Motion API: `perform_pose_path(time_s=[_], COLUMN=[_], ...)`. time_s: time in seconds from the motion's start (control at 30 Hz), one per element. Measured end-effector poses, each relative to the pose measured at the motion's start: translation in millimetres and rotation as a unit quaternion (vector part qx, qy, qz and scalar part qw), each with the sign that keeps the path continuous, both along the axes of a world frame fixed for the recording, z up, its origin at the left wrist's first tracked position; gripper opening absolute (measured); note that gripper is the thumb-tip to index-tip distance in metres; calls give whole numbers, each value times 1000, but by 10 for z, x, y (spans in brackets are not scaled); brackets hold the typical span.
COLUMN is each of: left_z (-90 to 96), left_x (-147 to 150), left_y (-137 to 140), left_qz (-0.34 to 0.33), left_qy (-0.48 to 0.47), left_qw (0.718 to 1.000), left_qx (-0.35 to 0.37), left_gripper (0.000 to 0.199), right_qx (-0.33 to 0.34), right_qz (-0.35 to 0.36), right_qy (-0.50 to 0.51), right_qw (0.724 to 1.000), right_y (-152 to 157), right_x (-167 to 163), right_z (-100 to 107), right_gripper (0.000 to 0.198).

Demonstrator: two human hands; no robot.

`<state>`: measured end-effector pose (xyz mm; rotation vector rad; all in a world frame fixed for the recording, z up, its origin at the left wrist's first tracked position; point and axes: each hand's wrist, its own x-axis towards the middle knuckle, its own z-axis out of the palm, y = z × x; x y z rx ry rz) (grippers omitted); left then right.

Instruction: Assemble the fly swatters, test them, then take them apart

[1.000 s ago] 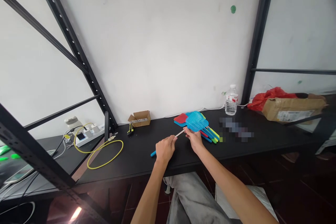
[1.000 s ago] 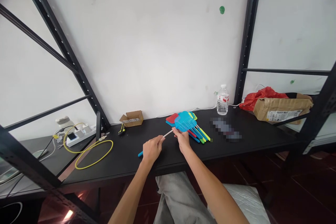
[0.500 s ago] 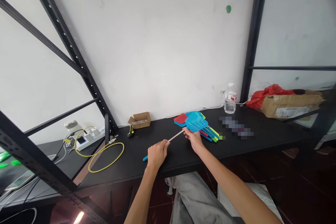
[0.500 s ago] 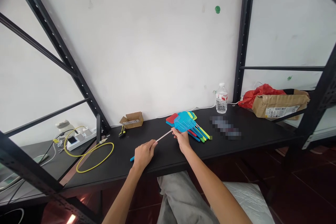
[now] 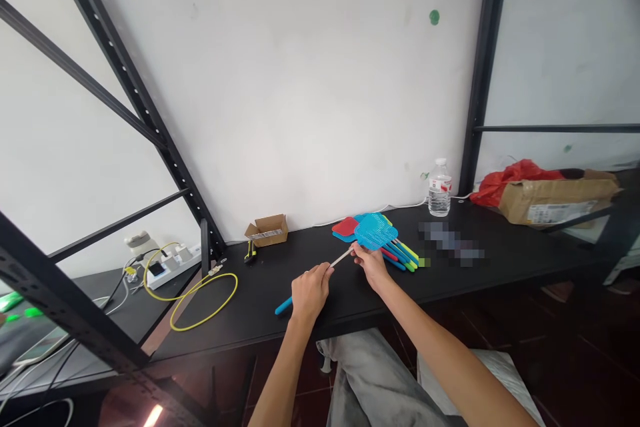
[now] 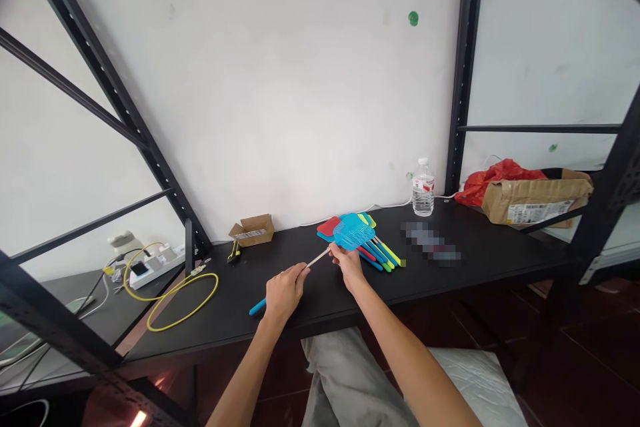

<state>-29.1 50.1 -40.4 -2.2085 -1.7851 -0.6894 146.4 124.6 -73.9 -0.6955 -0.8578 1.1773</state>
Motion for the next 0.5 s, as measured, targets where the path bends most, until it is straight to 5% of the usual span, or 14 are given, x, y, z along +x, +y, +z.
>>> perform_pose_path(time_s=[0.5], left_z=[219], left_x=[-81], left_y=[-67], left_qz=[-20], left_qy=[-86], left_qw=[983], left_qx=[-164], left_gripper=[35], right_qx=[34], right_qz=[30], right_qy=[-43], right_qw=[998], right_y=[-47], right_x=[-2], right_z=[38], right_gripper=[34])
